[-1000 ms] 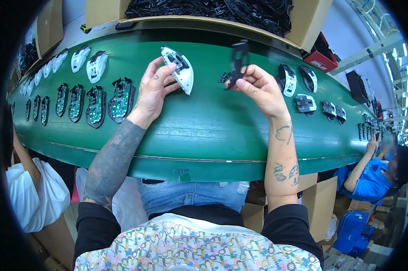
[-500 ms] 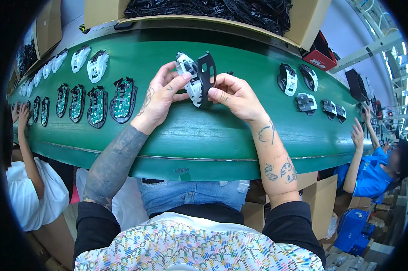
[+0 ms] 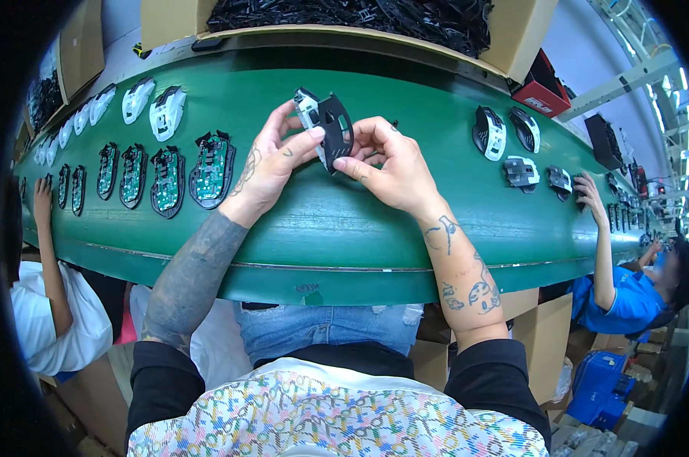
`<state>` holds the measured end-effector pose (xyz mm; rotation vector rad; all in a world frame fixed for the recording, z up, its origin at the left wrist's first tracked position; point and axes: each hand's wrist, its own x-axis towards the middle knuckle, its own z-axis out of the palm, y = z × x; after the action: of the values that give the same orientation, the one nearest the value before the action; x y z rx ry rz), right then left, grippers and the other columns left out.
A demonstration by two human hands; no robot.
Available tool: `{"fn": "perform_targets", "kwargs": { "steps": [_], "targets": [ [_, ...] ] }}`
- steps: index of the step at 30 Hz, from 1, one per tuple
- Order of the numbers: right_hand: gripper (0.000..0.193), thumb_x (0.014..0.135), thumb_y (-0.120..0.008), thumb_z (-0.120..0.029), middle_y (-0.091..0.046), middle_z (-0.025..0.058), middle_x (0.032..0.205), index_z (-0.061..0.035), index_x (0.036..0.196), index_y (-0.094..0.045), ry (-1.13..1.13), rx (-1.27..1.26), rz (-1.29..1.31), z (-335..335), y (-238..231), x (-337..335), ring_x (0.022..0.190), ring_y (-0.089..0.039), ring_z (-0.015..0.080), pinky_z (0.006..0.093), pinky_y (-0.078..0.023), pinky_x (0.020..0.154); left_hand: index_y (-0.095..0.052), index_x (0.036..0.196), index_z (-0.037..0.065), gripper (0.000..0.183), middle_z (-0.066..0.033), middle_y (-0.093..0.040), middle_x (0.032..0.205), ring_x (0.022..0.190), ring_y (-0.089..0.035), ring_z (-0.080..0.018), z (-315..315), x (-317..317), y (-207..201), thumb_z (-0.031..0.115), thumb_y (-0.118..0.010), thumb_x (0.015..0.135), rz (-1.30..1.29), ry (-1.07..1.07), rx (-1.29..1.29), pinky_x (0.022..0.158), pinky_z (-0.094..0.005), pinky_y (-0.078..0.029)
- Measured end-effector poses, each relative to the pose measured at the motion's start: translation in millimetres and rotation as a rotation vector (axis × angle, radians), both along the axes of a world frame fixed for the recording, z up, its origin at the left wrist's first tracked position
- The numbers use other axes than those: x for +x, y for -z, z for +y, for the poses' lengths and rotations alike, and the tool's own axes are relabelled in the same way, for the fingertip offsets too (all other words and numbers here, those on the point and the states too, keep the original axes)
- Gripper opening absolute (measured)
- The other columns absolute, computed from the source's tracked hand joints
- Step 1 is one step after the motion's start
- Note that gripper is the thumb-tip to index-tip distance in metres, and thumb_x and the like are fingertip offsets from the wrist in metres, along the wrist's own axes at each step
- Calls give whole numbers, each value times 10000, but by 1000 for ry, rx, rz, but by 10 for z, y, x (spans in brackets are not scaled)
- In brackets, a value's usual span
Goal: The person assembles small electronic devices on a green workbench. They pick up white plastic casings and black internal components, fit them together by hand, and place the completed units on the table. The process is repeated for multiple units in a repetitive assembly line manner.
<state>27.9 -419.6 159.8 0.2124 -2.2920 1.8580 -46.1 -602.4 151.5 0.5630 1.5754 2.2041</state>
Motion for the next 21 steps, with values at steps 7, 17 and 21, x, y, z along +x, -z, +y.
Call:
{"fn": "perform_targets", "kwargs": {
  "steps": [7, 17, 21],
  "targets": [
    [412, 810, -718, -67, -595, -2, 835, -74, 1197, -577, 49, 175, 128, -48, -56, -13, 725, -551, 60, 204, -478, 639, -186, 1432, -59, 866, -189, -421, 1290, 1150, -525, -267, -12, 4, -45, 258, -710, 820, -65, 36, 0, 956, -349, -463],
    [554, 845, -679, -156, -620, 113, 900, -72, 1349, -465, 126, 379, 127, -143, -147, 12, 755, -622, 153, 278, -530, 691, -316, 1357, -17, 737, -156, -488, 1185, 1108, -526, -220, -50, 13, -63, 132, -718, 757, -54, -7, 19, 941, -347, -454],
    [526, 873, -674, -177, -628, 128, 1082, 43, 1302, -464, -32, -221, -56, -203, 48, -22, 948, -619, 157, 276, -506, 821, -372, 1249, -33, 637, -154, -522, 1166, 1075, -552, -206, -63, 5, -110, 89, -742, 745, -98, 16, 80, 908, -334, -480]
  ]
}}
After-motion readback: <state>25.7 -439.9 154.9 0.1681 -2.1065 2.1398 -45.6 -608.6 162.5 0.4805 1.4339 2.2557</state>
